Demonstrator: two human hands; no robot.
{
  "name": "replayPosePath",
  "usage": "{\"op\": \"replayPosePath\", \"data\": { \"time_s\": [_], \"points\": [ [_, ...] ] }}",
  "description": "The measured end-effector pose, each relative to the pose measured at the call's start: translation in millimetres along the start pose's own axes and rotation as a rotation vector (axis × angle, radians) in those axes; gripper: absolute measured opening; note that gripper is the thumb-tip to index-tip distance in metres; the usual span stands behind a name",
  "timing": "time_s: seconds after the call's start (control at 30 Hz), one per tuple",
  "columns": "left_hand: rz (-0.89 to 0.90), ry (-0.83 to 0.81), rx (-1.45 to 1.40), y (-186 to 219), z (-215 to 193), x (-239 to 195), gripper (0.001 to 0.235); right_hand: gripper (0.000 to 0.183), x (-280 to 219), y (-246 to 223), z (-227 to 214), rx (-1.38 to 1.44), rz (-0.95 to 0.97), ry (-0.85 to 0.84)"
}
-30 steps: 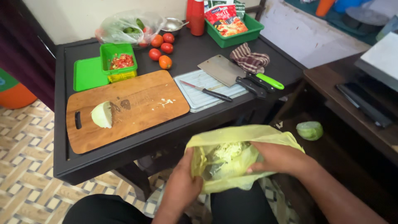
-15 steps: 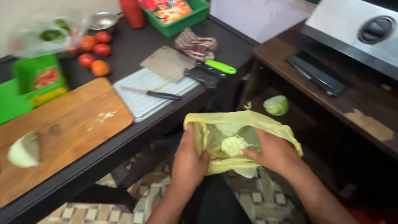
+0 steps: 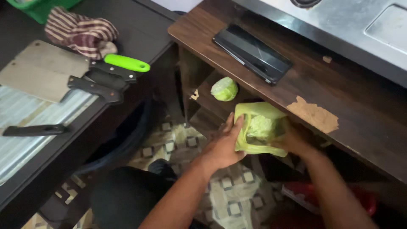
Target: The person chops cabbage on a wooden board by hand and puts the chopped pieces into a yellow plastic bag.
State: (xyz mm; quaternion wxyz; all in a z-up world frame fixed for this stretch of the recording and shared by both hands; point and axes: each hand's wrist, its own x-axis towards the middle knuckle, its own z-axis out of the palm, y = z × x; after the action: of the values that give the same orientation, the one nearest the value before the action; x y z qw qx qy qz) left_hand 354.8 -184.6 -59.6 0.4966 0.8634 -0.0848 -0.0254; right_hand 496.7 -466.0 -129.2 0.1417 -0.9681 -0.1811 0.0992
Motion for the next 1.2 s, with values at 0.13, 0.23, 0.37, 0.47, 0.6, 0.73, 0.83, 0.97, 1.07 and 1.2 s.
{"op": "replayPosePath", "data": {
  "time_s": [0.13,0.23,0.37,0.47,0.6,0.73,0.83,0.97,1.07,1.2],
  "points": [
    [-0.22,-0.175,0.068,0.9,-16.6,-23.5,0.108,0.108,8.4,30.3,16.6,0.162,-0.116,0.017],
    [-0.36,-0.235,0.113,-4.4,-30.5,-47.8,0.11,0.106,8.7,19.7,13.7,0.209,0.112,-0.089],
    [-0.277,-0.117,0.056,-17.7,-36.1,-69.2,0.108,0.09,20.6,-14.8,5.7,0.398,-0.08,-0.113],
    [-0.121,-0.072,0.031,-14.8,-38.4,-73.3,0.113,0.079,50.3,-42.5,7.8,0.475,-0.118,-0.088],
    [-0.289,-0.153,0.006,0.6,-55.9,-90.8,0.11,0.066,91.7,-4.9,2.0,0.283,-0.08,0.051],
    [-0.104,0.01,0.018,17.2,-76.3,-118.0,0.106,0.05,106.0,45.8,17.8,0.187,-0.066,0.145],
    [-0.156,0.017,0.004,27.6,-98.1,-160.4,0.1,0.045,65.7,45.3,47.4,0.154,-0.091,0.196],
    [0.073,0.241,0.035,30.0,-130.3,-227.0,0.089,0.043,-13.0,-33.1,35.4,0.002,-0.234,0.245],
    [0.03,0.344,0.062,16.0,-155.3,-281.1,0.077,0.043,-50.2,-166.9,6.2,0.087,-0.511,0.316],
    [0.006,0.633,-0.07,17.1,-186.2,-342.5,0.052,0.039,-83.6,-341.6,-31.7,0.223,-0.796,0.158]
  ]
}}
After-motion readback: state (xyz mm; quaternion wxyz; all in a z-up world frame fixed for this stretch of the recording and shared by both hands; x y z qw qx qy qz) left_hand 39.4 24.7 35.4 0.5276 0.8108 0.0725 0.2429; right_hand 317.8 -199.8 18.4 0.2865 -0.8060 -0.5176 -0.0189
